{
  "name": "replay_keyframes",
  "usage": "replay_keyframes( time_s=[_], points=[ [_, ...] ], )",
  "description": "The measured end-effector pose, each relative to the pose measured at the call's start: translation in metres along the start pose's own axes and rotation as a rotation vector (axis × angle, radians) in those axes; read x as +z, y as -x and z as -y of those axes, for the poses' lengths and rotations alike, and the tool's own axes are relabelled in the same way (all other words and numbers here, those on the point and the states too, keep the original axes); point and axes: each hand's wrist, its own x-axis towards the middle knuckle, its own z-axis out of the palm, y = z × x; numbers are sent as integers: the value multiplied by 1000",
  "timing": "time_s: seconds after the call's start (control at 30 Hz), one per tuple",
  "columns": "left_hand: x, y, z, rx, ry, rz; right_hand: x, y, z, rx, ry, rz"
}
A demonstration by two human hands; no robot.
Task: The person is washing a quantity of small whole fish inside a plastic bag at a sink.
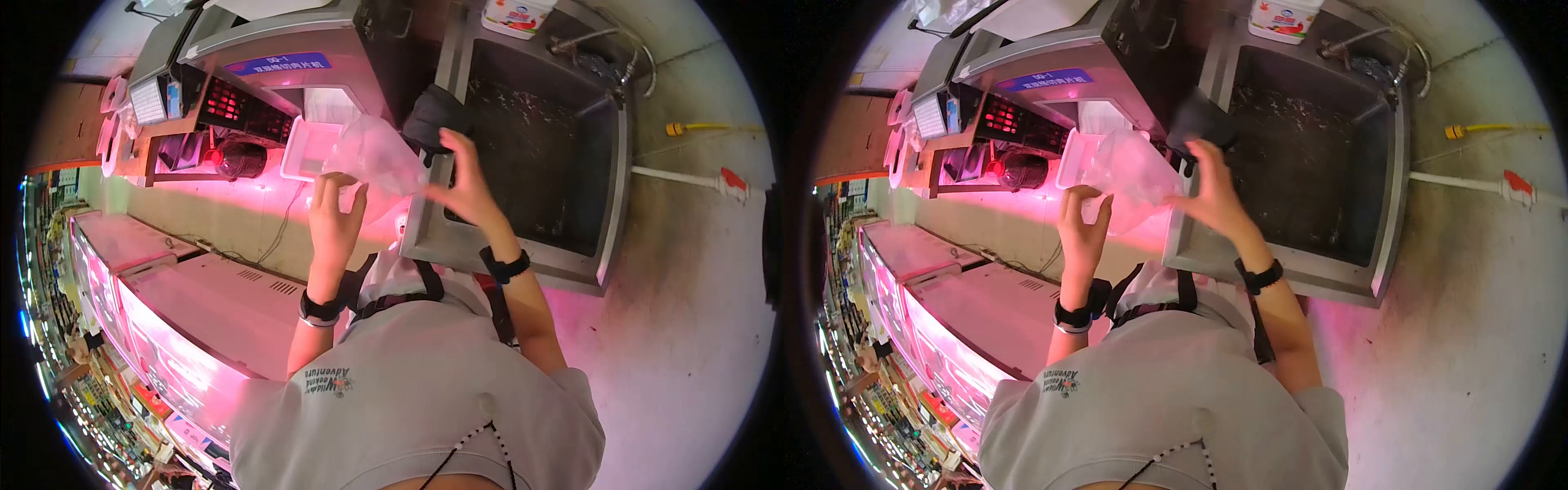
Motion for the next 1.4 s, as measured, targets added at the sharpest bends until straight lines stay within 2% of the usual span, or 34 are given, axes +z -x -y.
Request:
replay_keyframes(
  time_s=[0.03, 0.13, 0.17, 0.23, 0.3, 0.33, 0.37, 0.47, 0.53, 0.6, 0.63, 0.67, 0.73, 0.87, 0.93, 0.97, 1.03, 1.07, 1.33, 1.4],
  points=[
    [3, 1, -8, 7, 5, 7, 6, 4, 16, -4, 194, 68],
    [11, 4, -19, 76, 86, 131, 21, 17, 5, -9, 243, 25],
    [11, 5, -21, 82, 88, 133, 22, 21, -14, -13, 188, 60],
    [10, 7, -24, 216, -26, 207, 13, 25, -19, -19, 126, 96],
    [11, 9, -18, 214, -84, 240, 1, 29, -12, 256, -301, 45],
    [12, 9, -14, 209, -139, 268, -8, 27, 2, 314, -278, 65],
    [12, 9, -13, 205, -144, 268, -10, 30, 1, 313, -283, 69],
    [13, 9, -8, 147, -177, 251, -20, 35, -4, 118, -299, 63],
    [15, 10, -1, 275, -401, 226, -20, 39, -8, 151, -340, 3],
    [18, 14, -2, 212, -419, 199, -20, 41, -4, 189, -380, -59],
    [20, 16, -4, 152, -434, 173, -21, 41, 3, 272, -482, -77],
    [25, 18, -5, 149, -434, 173, -22, 41, 10, 355, -584, -96],
    [36, 24, -6, 14, -374, 75, -21, 42, 22, 406, -597, -86],
    [41, 26, -7, 30, -314, 73, -17, 54, -5, 447, -703, -98],
    [37, 24, -6, 142, -162, 263, -19, 52, -2, 458, -751, -181],
    [34, 23, -8, 144, -158, 261, -20, 51, -1, 472, -804, -265],
    [25, 19, -16, 294, -103, 432, -23, 47, 0, 458, -822, -342],
    [26, 20, -16, 291, -102, 434, -24, 46, 1, 445, -844, -417],
    [36, 23, -12, 306, -176, 289, -31, 43, 17, 488, -878, -419],
    [33, 22, -20, 335, -201, 314, -32, 42, 17, 489, -875, -427]
  ],
)
